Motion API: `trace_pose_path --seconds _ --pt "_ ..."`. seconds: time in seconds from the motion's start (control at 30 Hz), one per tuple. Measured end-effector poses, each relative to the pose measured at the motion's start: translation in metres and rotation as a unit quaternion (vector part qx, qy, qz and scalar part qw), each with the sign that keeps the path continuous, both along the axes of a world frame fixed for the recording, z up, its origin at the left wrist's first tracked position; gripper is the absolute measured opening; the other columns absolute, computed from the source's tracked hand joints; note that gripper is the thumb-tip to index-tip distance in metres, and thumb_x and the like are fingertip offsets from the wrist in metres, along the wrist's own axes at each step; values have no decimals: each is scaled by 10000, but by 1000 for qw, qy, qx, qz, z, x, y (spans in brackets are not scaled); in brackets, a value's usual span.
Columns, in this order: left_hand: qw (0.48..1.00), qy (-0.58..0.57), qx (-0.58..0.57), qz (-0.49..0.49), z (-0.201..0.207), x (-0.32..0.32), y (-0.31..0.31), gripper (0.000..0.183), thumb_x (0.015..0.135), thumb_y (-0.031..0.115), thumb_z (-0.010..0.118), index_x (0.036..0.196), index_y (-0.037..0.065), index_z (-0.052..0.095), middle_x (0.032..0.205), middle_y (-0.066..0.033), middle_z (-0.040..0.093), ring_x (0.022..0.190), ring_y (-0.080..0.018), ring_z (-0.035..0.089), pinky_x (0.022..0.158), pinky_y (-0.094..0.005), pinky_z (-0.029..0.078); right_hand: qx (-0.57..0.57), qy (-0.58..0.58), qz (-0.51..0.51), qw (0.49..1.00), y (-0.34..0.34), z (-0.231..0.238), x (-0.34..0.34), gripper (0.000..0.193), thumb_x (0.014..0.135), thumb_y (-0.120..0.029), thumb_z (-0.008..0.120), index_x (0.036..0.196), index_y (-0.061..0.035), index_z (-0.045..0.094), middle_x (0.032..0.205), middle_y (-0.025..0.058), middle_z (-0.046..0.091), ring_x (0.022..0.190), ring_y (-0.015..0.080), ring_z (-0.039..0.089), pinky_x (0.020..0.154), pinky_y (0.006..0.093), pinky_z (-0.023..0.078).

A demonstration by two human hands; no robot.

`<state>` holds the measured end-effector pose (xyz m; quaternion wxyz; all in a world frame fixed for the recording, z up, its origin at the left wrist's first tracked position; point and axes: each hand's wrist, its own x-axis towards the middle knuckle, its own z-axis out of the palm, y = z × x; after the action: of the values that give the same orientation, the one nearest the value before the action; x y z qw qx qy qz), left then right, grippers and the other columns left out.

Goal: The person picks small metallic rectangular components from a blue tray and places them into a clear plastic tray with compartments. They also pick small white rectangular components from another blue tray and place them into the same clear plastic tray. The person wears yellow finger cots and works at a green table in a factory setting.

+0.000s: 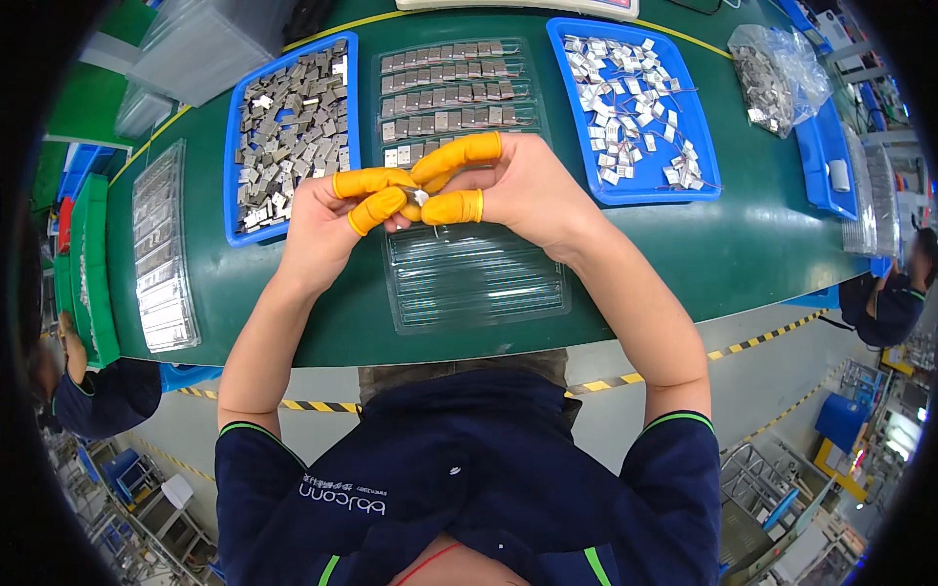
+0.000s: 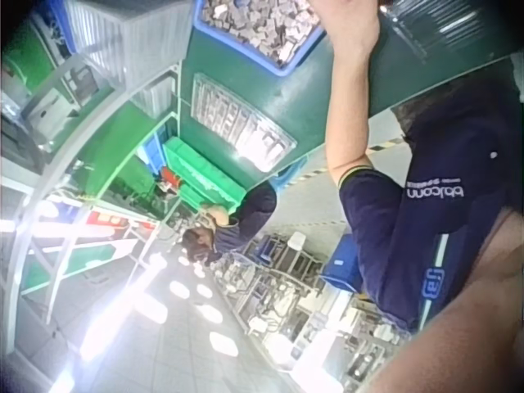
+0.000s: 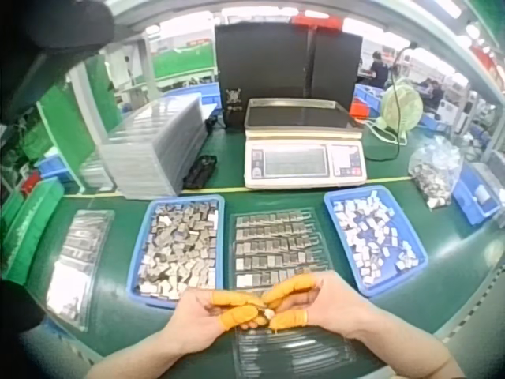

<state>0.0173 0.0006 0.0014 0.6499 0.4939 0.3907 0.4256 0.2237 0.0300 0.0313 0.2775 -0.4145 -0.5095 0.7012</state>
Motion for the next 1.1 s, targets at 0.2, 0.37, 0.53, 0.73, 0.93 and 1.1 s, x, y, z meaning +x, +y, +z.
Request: trace_pose_path --seconds 0.2,0.37,0.53,0.73,0.93,1.1 --pt "999 -23 -20 -33 5 3 -2 220 839 84 630 1014 -49 633 825 -117 665 700 -141 624 666 -250 512 -18 52 0 998 0 -8 3 260 690 7 728 941 37 667 893 112 672 824 150 643 776 258 508" --pt "1000 -22 5 9 0 4 -2 208 835 77 631 1003 -45 643 813 -123 666 686 -141 623 659 -251 513 83 15 -63 994 -7 -13 -5 237 706 -11 729 933 28 675 905 100 673 815 148 640 770 257 504" --pt "998 -15 32 49 4 4 1 241 828 88 640 1031 -42 636 802 -134 668 671 -153 633 664 -256 518 288 -56 -107 950 -9 -7 -9 185 733 -50 713 915 -29 688 897 69 677 856 156 634 801 285 488" --pt "998 37 48 29 2 0 -1 226 878 195 601 869 -30 625 793 -99 658 683 -115 599 630 -228 471 619 -185 -122 754 -8 -15 -12 243 672 -66 721 911 -99 701 704 42 642 706 190 619 900 413 449" --pt "996 46 70 17 0 2 -3 237 924 205 527 926 -20 598 791 -57 629 699 -96 559 659 -229 445 615 -155 -123 763 -11 -16 -18 290 651 -5 688 932 -77 685 694 39 623 695 184 610 925 431 440" --pt "996 40 85 10 -1 3 -2 227 933 193 505 914 -14 594 798 -49 618 699 -101 548 675 -231 440 640 -163 -119 741 -8 -22 -16 239 649 42 647 863 -61 672 784 49 630 764 208 603 935 438 432"
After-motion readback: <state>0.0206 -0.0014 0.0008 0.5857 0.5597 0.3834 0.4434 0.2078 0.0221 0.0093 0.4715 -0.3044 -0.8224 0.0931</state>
